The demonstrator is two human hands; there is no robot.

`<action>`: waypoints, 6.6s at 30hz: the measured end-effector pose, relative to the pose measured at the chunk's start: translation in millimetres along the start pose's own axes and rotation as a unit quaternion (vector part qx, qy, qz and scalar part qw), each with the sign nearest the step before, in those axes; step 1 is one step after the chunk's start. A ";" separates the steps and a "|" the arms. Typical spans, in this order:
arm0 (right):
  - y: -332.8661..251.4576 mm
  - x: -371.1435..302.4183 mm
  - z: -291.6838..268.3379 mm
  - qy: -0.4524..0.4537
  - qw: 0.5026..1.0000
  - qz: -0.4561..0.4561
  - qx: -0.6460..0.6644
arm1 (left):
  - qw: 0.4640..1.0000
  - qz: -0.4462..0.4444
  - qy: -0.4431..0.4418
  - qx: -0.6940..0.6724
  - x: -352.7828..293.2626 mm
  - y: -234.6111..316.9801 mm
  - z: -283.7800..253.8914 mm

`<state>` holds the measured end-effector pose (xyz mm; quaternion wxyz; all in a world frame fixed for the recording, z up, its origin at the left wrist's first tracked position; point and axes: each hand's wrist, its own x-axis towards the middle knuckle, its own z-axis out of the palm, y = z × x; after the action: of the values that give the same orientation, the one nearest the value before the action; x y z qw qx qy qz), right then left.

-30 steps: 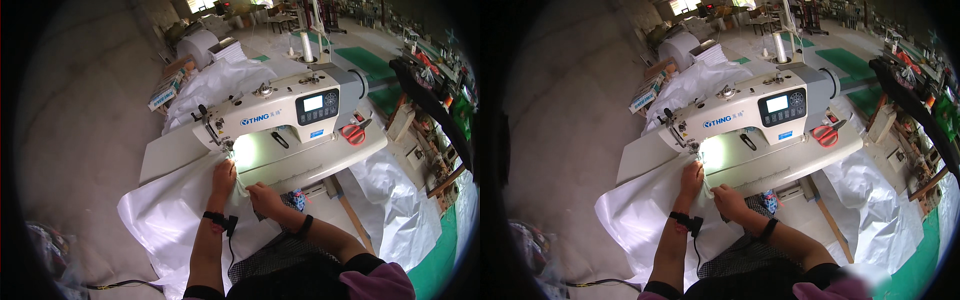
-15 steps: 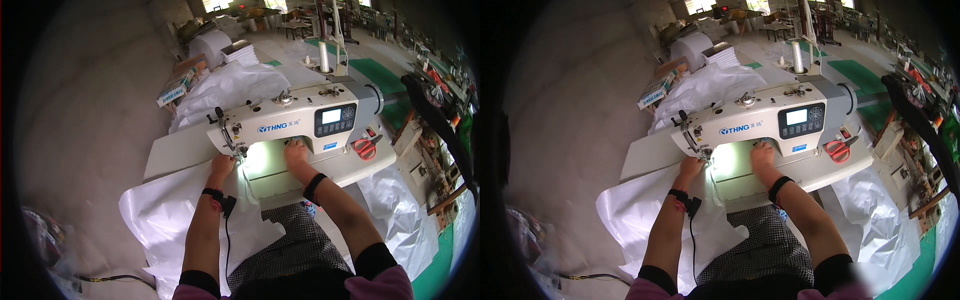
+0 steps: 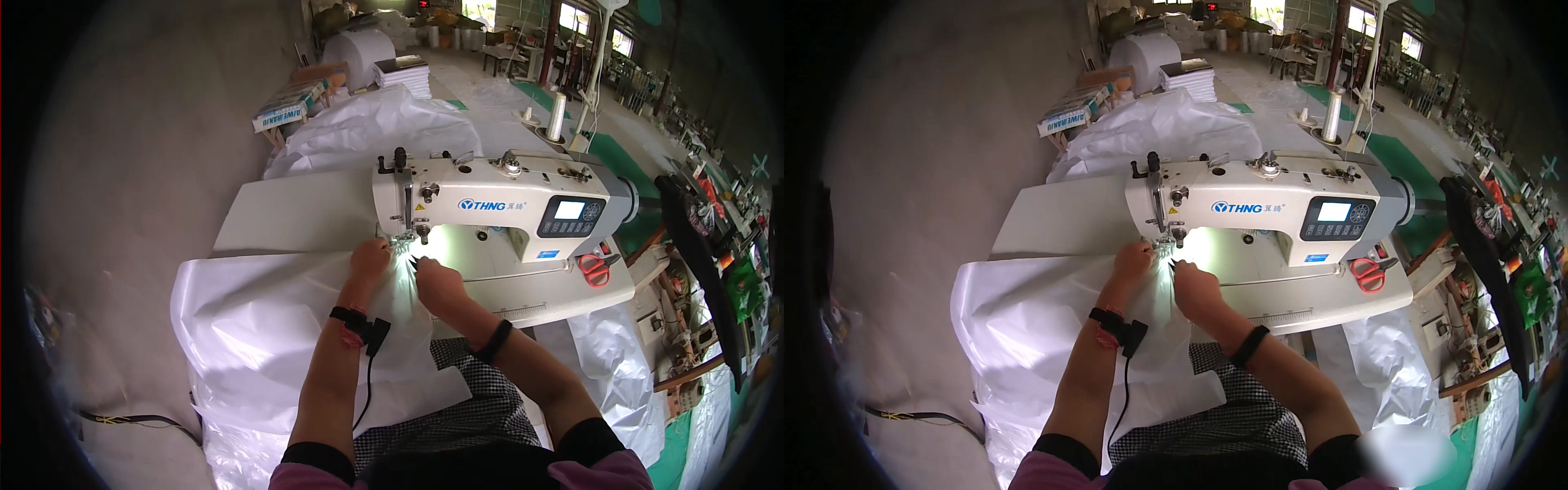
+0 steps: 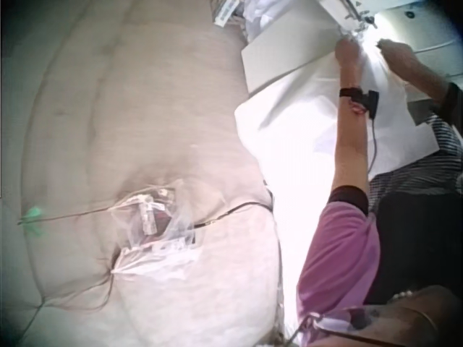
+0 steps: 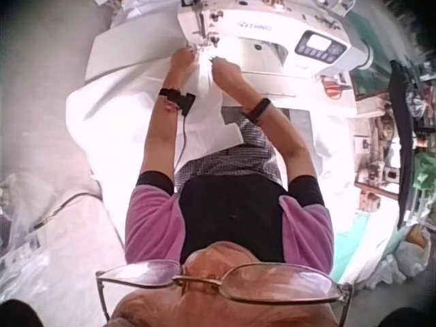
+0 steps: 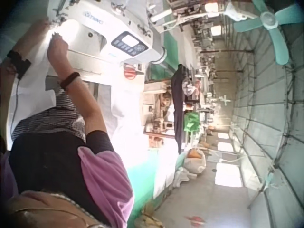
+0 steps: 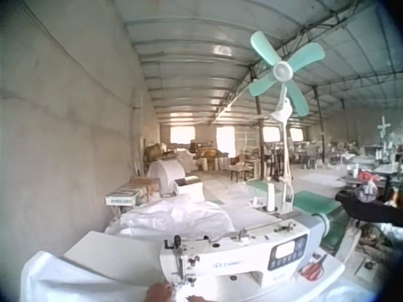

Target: The recorder is using an industrial sewing machine to join or hem large white plastic or fabric sheets.

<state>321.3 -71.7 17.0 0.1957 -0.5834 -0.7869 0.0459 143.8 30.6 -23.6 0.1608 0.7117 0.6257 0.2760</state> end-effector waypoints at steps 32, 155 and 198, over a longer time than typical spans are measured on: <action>-27.7 48.0 28.8 -0.069 0.982 0.025 -0.177 | 0.972 -0.007 0.105 -0.208 -7.7 -11.3 -0.2; -216.9 -213.4 95.4 -0.586 0.666 -0.212 0.410 | 0.956 -0.020 -0.006 0.293 -214.1 -162.0 -204.2; -159.5 -205.5 17.6 -0.594 0.526 0.028 0.607 | 0.960 0.100 0.065 0.253 -362.8 63.1 -235.0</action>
<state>221.2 -311.5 -3.5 -0.0117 -0.1830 -0.4859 0.8545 31.3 -362.5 130.2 -0.0939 0.7687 0.6098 0.1688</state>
